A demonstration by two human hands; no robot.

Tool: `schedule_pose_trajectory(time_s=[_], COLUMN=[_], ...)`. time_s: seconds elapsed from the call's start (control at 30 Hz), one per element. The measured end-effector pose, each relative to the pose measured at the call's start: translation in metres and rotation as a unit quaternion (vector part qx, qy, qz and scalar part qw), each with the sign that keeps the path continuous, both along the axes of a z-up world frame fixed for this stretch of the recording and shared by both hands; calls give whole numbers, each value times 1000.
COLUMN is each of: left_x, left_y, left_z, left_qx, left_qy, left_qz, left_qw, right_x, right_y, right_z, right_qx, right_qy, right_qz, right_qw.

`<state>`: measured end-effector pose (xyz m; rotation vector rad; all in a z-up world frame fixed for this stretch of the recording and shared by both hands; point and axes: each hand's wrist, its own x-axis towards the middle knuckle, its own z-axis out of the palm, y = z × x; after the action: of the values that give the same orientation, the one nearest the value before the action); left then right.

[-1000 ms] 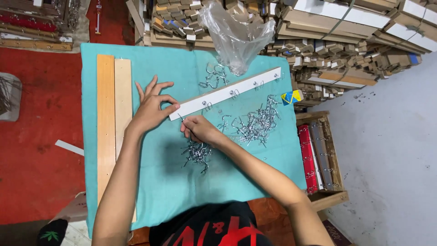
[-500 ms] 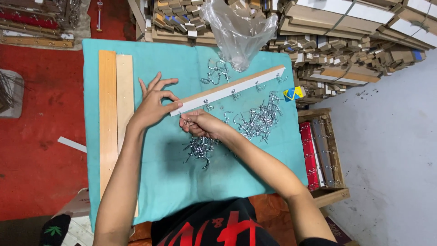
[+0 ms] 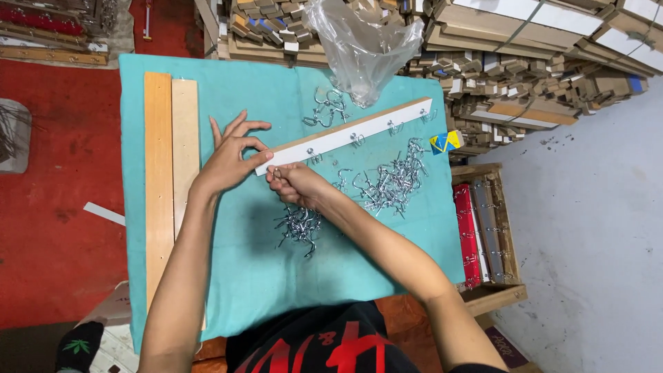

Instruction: The person inserts metal hooks into pre-drilled holes on a white wooden plank, then flips the plank and continues inserting hooks on the other side. The person handles hooks and the plank by hand throughout the clip.

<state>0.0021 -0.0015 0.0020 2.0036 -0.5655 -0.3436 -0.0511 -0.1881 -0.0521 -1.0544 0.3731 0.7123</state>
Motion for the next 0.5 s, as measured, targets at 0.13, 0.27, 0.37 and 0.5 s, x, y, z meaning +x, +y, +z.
schedule_pose_trajectory(time_s=[0.13,0.27,0.37,0.5], left_x=[0,2,2,3], left_y=[0,0,4,2], left_z=[3,0,-5,-12], left_qx=[3,5,24,50], left_qy=[-4,-1,-16,-61], left_qz=[2,1,-9,-1], left_qw=[1000,1000,1000,997], right_x=[5,12,15,16], right_y=[1,2,4,1], right_z=[-5,-3,-18,-9], right_qx=[3,-2,6,10], right_qy=[23,54,70,66], right_qz=[-9,-10,-16,1], right_qw=[1000,999,997,998])
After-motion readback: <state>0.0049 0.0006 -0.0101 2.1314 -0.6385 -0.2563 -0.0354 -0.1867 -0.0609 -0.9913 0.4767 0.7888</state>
